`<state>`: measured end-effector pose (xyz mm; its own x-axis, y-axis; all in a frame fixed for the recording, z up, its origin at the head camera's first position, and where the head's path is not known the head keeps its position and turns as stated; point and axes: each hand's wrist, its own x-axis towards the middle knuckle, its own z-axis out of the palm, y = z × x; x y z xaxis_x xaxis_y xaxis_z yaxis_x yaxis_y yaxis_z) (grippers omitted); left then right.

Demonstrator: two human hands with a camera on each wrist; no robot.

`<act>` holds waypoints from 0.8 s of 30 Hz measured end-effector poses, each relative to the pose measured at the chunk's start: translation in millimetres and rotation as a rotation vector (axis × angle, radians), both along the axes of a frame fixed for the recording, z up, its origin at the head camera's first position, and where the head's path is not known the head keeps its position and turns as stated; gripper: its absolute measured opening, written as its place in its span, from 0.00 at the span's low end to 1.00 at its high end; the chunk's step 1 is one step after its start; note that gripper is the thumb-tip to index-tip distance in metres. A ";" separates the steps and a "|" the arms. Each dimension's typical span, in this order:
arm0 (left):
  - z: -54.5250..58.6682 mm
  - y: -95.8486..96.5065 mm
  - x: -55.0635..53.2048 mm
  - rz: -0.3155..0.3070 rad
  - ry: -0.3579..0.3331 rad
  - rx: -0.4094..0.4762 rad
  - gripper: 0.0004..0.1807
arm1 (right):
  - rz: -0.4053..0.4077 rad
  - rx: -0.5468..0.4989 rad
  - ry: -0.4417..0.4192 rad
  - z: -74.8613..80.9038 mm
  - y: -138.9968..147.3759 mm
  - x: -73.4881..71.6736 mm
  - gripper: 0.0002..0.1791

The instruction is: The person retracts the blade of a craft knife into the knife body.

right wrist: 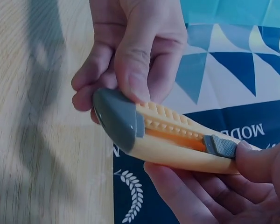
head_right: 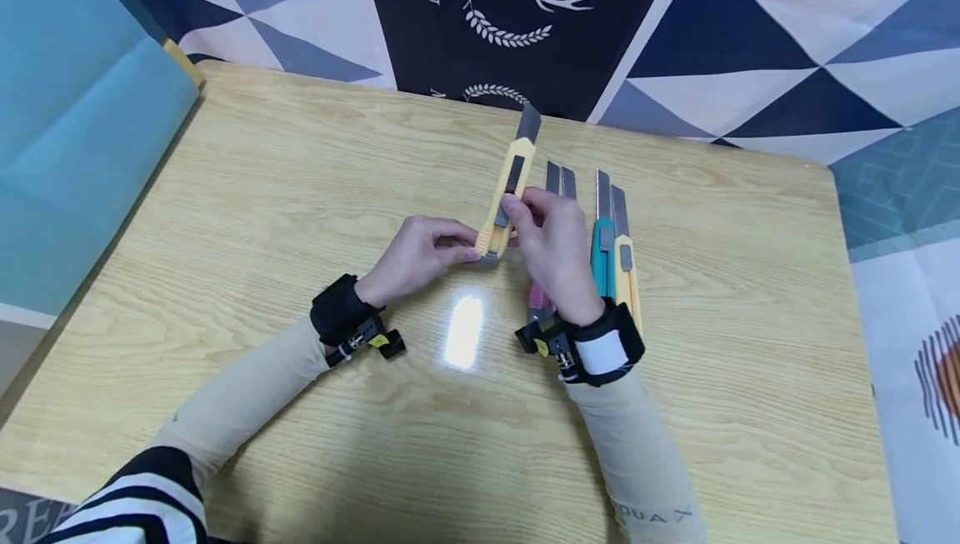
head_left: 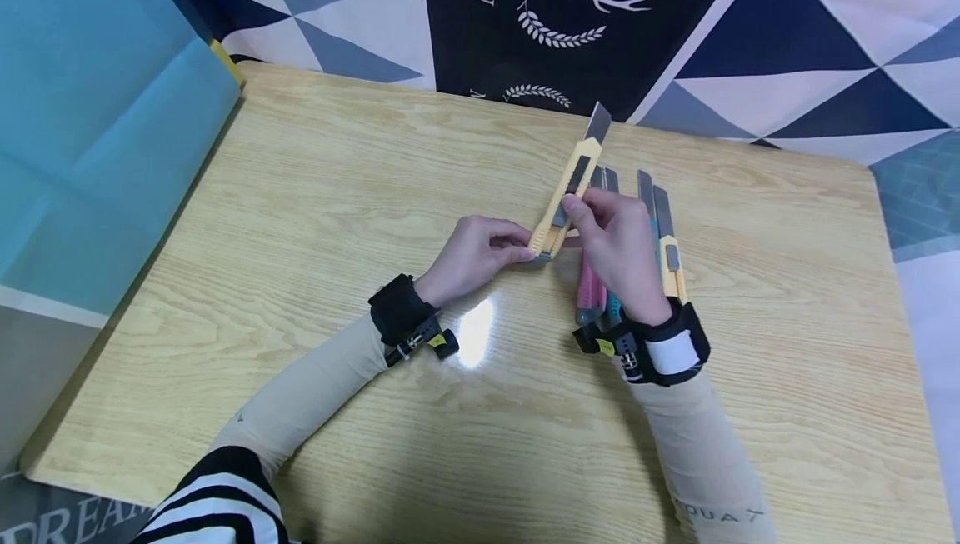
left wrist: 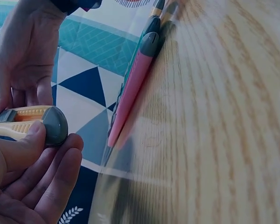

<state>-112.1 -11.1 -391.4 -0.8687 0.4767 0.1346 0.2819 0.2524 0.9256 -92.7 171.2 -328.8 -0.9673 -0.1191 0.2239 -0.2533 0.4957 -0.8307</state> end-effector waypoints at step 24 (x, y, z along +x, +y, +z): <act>1.9 0.0 2.1 -0.010 -0.034 0.021 0.08 | -0.006 0.017 0.046 15.8 -7.3 8.7 0.08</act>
<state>-110.0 -11.1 -389.6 -0.8679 0.4831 0.1154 0.2530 0.2301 0.9397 -84.0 163.9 -313.0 -0.9567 -0.1178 0.2663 -0.2884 0.5107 -0.8099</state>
